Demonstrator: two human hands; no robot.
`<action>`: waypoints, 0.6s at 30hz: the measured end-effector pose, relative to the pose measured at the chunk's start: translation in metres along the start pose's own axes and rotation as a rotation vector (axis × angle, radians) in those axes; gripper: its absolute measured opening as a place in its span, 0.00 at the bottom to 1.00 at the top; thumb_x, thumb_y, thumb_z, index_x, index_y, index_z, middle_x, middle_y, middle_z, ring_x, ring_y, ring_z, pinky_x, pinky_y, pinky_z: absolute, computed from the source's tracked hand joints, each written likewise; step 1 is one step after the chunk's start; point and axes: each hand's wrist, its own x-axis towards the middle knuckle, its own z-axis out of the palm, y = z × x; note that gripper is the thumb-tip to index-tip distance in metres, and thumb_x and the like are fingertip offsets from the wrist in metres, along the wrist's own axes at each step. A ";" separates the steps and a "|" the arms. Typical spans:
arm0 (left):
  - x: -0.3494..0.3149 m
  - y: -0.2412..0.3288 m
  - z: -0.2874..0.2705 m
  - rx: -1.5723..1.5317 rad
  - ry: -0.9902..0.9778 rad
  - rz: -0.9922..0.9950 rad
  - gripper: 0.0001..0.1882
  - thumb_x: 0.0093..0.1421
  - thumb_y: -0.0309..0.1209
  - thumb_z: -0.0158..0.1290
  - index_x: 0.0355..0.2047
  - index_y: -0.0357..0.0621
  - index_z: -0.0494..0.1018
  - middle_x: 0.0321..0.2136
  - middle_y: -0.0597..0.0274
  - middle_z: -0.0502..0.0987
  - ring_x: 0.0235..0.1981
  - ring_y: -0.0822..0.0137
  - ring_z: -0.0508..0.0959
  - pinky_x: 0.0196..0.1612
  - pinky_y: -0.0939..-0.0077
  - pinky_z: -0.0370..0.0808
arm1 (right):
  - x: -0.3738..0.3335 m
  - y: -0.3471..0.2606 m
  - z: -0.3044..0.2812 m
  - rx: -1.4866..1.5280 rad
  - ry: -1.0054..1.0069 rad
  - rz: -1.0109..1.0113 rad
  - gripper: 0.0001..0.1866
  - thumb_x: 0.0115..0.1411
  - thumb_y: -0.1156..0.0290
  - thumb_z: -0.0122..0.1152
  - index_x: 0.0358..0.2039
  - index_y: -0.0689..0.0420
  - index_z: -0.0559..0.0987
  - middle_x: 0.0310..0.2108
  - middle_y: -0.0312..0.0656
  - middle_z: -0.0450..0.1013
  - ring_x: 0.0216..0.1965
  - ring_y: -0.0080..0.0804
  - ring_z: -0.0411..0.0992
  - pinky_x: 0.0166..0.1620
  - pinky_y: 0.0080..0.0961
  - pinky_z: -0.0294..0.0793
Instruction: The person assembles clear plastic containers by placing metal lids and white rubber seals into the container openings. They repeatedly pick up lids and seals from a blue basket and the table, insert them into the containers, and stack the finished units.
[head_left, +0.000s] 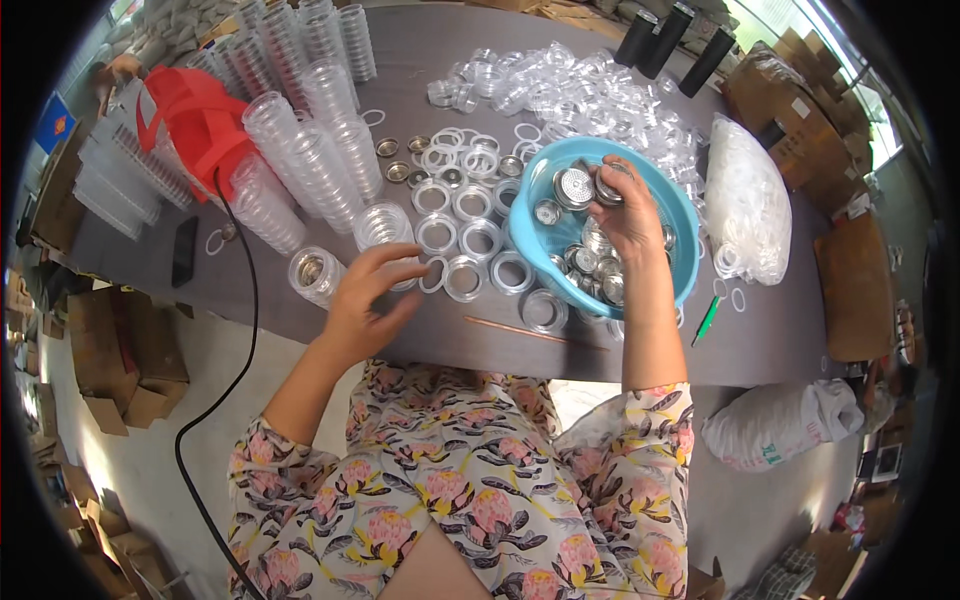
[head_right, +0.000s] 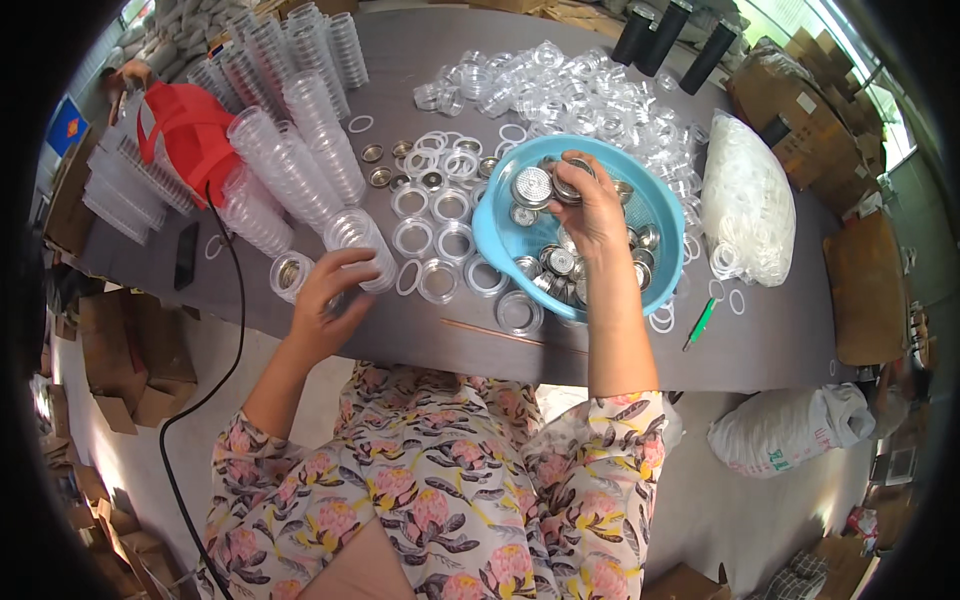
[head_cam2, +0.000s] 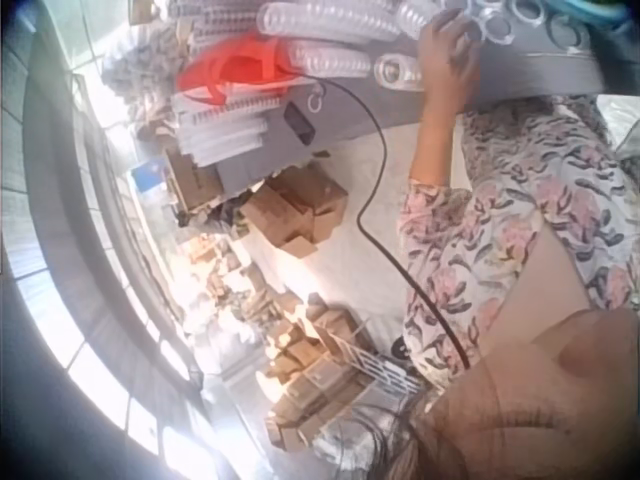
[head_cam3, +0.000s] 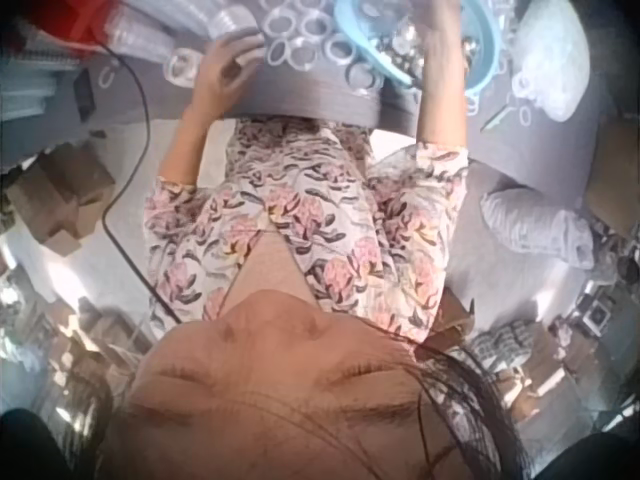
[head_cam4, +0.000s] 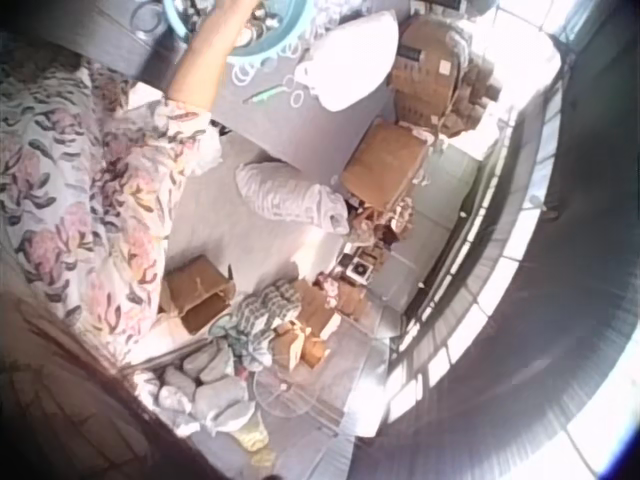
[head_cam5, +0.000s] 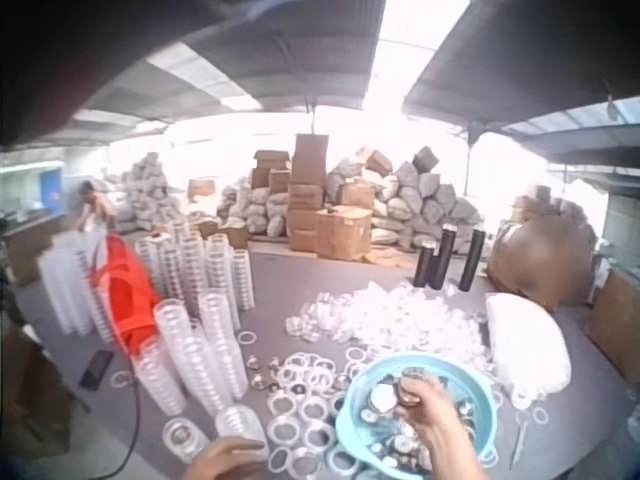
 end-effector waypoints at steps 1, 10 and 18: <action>0.011 0.005 0.009 -0.062 -0.015 -0.007 0.15 0.50 0.24 0.57 0.40 0.40 0.73 0.45 0.57 0.72 0.48 0.55 0.72 0.50 0.68 0.67 | -0.004 0.001 0.006 0.103 -0.027 0.014 0.14 0.53 0.74 0.59 0.40 0.56 0.70 0.33 0.41 0.73 0.31 0.27 0.71 0.25 0.23 0.69; 0.081 0.008 0.073 -1.095 -0.001 -0.643 0.11 0.57 0.28 0.54 0.40 0.36 0.72 0.39 0.60 0.74 0.40 0.72 0.74 0.42 0.79 0.69 | -0.044 0.039 0.051 0.187 -0.111 -0.081 0.12 0.55 0.77 0.58 0.40 0.57 0.69 0.39 0.43 0.70 0.37 0.30 0.70 0.35 0.28 0.73; 0.052 -0.013 -0.020 0.311 0.125 0.034 0.10 0.50 0.22 0.56 0.35 0.38 0.72 0.30 0.62 0.73 0.32 0.66 0.72 0.36 0.74 0.67 | -0.065 0.071 0.075 0.089 -0.020 0.079 0.10 0.52 0.78 0.58 0.36 0.53 0.71 0.40 0.38 0.70 0.37 0.26 0.71 0.33 0.25 0.73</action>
